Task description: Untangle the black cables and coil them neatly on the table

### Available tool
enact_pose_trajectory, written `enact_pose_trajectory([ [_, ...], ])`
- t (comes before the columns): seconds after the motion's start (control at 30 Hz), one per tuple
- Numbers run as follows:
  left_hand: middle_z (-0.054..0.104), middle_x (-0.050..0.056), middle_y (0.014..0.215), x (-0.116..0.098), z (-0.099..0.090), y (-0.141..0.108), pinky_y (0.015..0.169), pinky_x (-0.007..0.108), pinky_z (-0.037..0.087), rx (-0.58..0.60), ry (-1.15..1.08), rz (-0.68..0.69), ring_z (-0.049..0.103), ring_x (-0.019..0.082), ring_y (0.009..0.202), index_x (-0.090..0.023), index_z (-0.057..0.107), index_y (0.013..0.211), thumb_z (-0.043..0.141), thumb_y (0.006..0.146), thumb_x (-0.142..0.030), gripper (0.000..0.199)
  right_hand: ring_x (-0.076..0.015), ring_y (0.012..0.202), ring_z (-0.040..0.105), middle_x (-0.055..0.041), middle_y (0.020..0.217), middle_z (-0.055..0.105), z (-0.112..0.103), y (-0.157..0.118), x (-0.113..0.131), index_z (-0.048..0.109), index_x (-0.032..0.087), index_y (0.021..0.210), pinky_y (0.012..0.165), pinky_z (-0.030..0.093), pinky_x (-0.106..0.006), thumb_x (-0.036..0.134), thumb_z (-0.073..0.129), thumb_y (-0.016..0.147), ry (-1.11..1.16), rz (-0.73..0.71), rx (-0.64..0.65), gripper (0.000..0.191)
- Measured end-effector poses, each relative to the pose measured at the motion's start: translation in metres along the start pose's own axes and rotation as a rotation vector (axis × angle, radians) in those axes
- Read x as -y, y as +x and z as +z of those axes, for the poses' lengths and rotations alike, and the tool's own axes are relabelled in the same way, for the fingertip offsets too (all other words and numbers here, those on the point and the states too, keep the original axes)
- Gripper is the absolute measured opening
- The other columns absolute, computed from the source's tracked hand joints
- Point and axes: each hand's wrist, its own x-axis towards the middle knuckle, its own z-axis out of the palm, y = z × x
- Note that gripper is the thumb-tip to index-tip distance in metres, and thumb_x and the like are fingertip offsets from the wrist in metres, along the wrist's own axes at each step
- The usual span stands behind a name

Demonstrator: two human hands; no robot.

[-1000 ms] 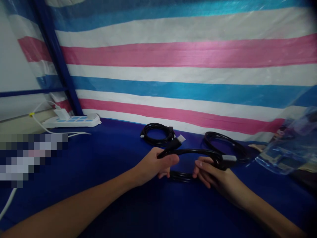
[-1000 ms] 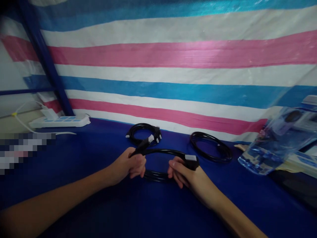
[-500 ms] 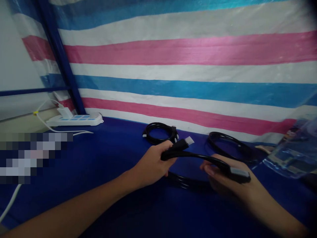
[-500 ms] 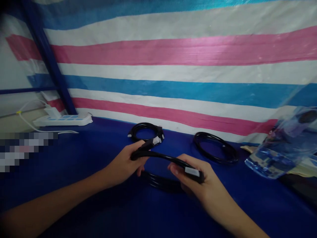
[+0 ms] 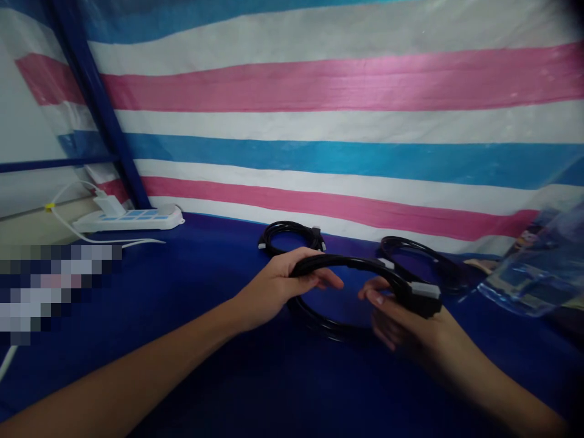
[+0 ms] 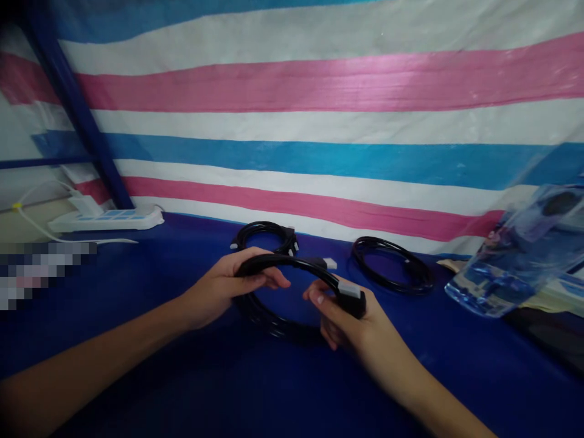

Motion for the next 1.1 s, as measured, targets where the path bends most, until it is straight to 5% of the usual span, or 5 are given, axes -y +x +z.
enact_pose_trajectory([
  [0.13, 0.065, 0.007, 0.088, -0.005, -0.003, -0.001, 0.061, 0.023, 0.048, 0.144, -0.080, -0.115, 0.064, 0.014, 0.068, -0.016, 0.056, 0.109, 0.051, 0.087, -0.031, 0.027, -0.0064, 0.036, 0.025, 0.0106, 0.039, 0.024, 0.000, 0.000, 0.001, 0.056, 0.017, 0.095, 0.041, 0.033, -0.023, 0.044, 0.061, 0.078, 0.034, 0.031, -0.072, 0.032],
  [0.23, 0.047, -0.006, 0.050, -0.010, -0.002, -0.003, 0.039, 0.015, 0.028, 0.102, -0.085, -0.204, 0.037, 0.003, 0.035, -0.016, 0.058, 0.104, 0.054, 0.086, -0.037, 0.028, -0.0063, 0.038, 0.024, 0.0103, 0.040, 0.023, 0.002, -0.002, 0.002, 0.056, 0.017, 0.088, 0.042, 0.032, -0.023, 0.041, 0.061, 0.078, 0.050, 0.046, -0.069, 0.027],
  [0.43, 0.032, -0.009, 0.039, -0.016, 0.000, -0.002, 0.040, 0.019, 0.027, 0.062, 0.054, -0.290, 0.029, 0.004, 0.034, -0.015, 0.050, 0.063, 0.069, 0.073, -0.034, 0.028, -0.0070, 0.037, 0.026, 0.0098, 0.037, 0.024, 0.000, 0.000, 0.000, 0.048, 0.020, 0.074, 0.044, 0.036, -0.023, 0.042, 0.063, 0.077, 0.080, 0.047, -0.024, 0.027],
  [0.77, 0.048, -0.003, 0.051, -0.002, 0.012, -0.007, 0.046, 0.022, 0.030, -0.401, 0.561, -0.065, 0.045, 0.008, 0.049, -0.016, 0.051, 0.064, 0.056, 0.080, -0.046, 0.034, -0.0034, 0.033, 0.023, 0.0114, 0.036, 0.023, 0.001, -0.013, 0.014, 0.056, 0.019, 0.093, 0.039, 0.035, -0.017, 0.039, 0.061, 0.080, 0.150, 0.245, 0.106, 0.025],
  [1.1, 0.012, -0.009, 0.044, -0.008, 0.020, -0.009, 0.034, 0.019, 0.008, -0.189, -0.318, -0.532, 0.007, 0.003, 0.035, -0.018, 0.034, 0.060, 0.051, 0.077, -0.061, 0.049, -0.0072, 0.038, 0.042, 0.0050, 0.048, 0.046, 0.001, -0.011, 0.019, 0.055, 0.017, 0.093, 0.040, 0.045, -0.022, 0.053, 0.048, 0.084, 0.111, 0.241, 0.076, 0.038],
])
